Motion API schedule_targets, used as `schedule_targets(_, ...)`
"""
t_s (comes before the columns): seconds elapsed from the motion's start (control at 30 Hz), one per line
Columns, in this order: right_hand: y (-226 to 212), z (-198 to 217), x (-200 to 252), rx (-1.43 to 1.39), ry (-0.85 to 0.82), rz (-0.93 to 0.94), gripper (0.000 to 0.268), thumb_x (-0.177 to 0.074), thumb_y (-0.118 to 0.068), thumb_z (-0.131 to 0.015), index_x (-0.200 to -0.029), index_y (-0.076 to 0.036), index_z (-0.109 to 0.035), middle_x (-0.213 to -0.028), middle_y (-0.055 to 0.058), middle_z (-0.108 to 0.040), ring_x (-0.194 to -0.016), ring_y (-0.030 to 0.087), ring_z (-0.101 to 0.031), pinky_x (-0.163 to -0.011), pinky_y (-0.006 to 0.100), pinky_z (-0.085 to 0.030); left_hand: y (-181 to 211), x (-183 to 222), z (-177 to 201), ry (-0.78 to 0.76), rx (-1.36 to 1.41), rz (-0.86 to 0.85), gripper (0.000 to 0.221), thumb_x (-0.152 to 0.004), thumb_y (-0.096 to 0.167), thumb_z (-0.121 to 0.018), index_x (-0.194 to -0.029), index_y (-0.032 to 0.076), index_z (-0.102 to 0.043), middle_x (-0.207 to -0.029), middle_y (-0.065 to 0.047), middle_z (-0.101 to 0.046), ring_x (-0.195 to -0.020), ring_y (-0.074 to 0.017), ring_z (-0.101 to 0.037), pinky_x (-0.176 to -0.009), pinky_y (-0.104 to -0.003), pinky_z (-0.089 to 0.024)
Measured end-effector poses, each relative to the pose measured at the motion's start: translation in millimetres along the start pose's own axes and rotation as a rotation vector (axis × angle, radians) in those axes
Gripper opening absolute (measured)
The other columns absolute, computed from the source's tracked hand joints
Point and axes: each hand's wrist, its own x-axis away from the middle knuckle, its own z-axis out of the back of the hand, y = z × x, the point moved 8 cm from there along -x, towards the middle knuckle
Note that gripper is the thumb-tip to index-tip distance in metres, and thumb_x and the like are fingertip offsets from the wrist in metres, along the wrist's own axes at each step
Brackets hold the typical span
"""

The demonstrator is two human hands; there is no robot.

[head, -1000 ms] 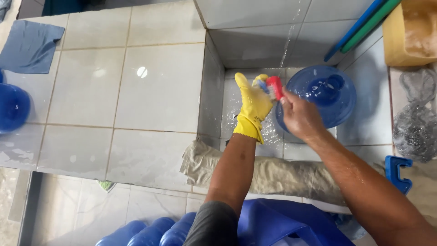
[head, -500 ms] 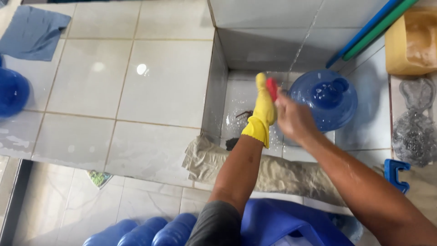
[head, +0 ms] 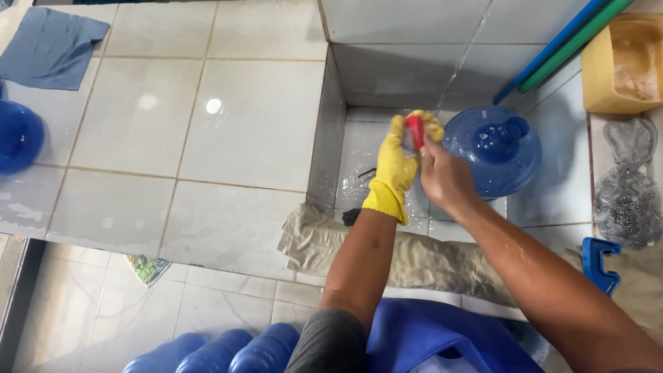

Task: Scrubbing the exterior and interior of a large plastic water jug using a sponge, brush, and water at a washing station.

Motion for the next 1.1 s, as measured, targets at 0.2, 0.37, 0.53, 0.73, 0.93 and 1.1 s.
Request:
schedule_targets(0.2,-3.2,17.2,-6.9,0.080,0.073,0.170,0.037,-0.107,-0.037,-0.048,-0.140,-0.032,-0.066,-0.105,0.024,-0.076,-0.099,0.048,-0.070,-0.087,0.061,-0.059,-20.0,1.0,-5.8,-0.113,0.507,0.274,0.043,-0.101,0.031,-0.071,-0.135,0.006,-0.066,-0.126,-0.027,-0.068,-0.104,-0.0400,-0.074,-0.089,-0.052,-0.064)
schedule_targets(0.37,3.7,-3.3,19.0,0.044,0.094,0.274,0.038,-0.107,-0.034,-0.050,-0.141,-0.030,-0.065,-0.100,0.019,-0.077,-0.091,0.041,-0.074,-0.078,0.055,-0.062,-27.1,-65.6,52.1,-0.154,0.497,0.289,0.033,-0.094,0.026,-0.075,-0.112,-0.001,-0.072,-0.106,-0.026,-0.074,-0.089,-0.0412,-0.075,-0.078,-0.050,-0.064)
schedule_targets(0.53,-1.2,25.8,-6.4,0.067,0.036,0.146,0.041,-0.107,-0.034,-0.046,-0.143,-0.028,-0.064,-0.103,0.026,-0.075,-0.103,0.045,-0.071,-0.093,0.058,-0.057,-26.3,-9.6,3.4,-0.199,0.457,0.288,0.031,-0.094,0.021,-0.074,-0.114,-0.003,-0.071,-0.108,-0.025,-0.074,-0.093,-0.0391,-0.075,-0.076,-0.049,-0.064)
schedule_targets(0.73,35.7,-4.1,-32.3,0.025,0.020,0.182,0.037,-0.107,-0.035,-0.048,-0.137,-0.026,-0.067,-0.102,0.023,-0.076,-0.098,0.046,-0.071,-0.088,0.058,-0.059,-22.3,-20.1,14.1,-0.157,0.434,0.207,0.036,-0.100,0.023,-0.069,-0.126,-0.002,-0.066,-0.123,-0.025,-0.068,-0.110,-0.0407,-0.067,-0.089,-0.054,-0.056)
schedule_targets(0.93,9.4,22.6,15.3,0.122,-0.075,0.066,0.039,-0.108,-0.038,-0.037,-0.130,-0.027,-0.067,-0.096,0.023,-0.077,-0.100,0.043,-0.073,-0.089,0.059,-0.058,-28.8,-68.1,23.9,-0.175,0.246,0.095,0.051,-0.103,0.048,-0.062,-0.124,0.002,-0.068,-0.125,-0.024,-0.068,-0.117,-0.0403,-0.065,-0.101,-0.058,-0.052)
schedule_targets(1.1,18.6,22.7,-6.1,0.237,-0.077,0.059,0.042,-0.108,-0.041,-0.030,-0.136,-0.032,-0.060,-0.096,0.021,-0.078,-0.101,0.040,-0.075,-0.090,0.055,-0.058,-23.1,-45.0,17.2,-0.082,-0.272,0.066,0.110,-0.087,0.103,-0.014,-0.133,0.020,-0.069,-0.129,-0.008,-0.071,-0.111,-0.0278,-0.070,-0.083,-0.039,-0.054)
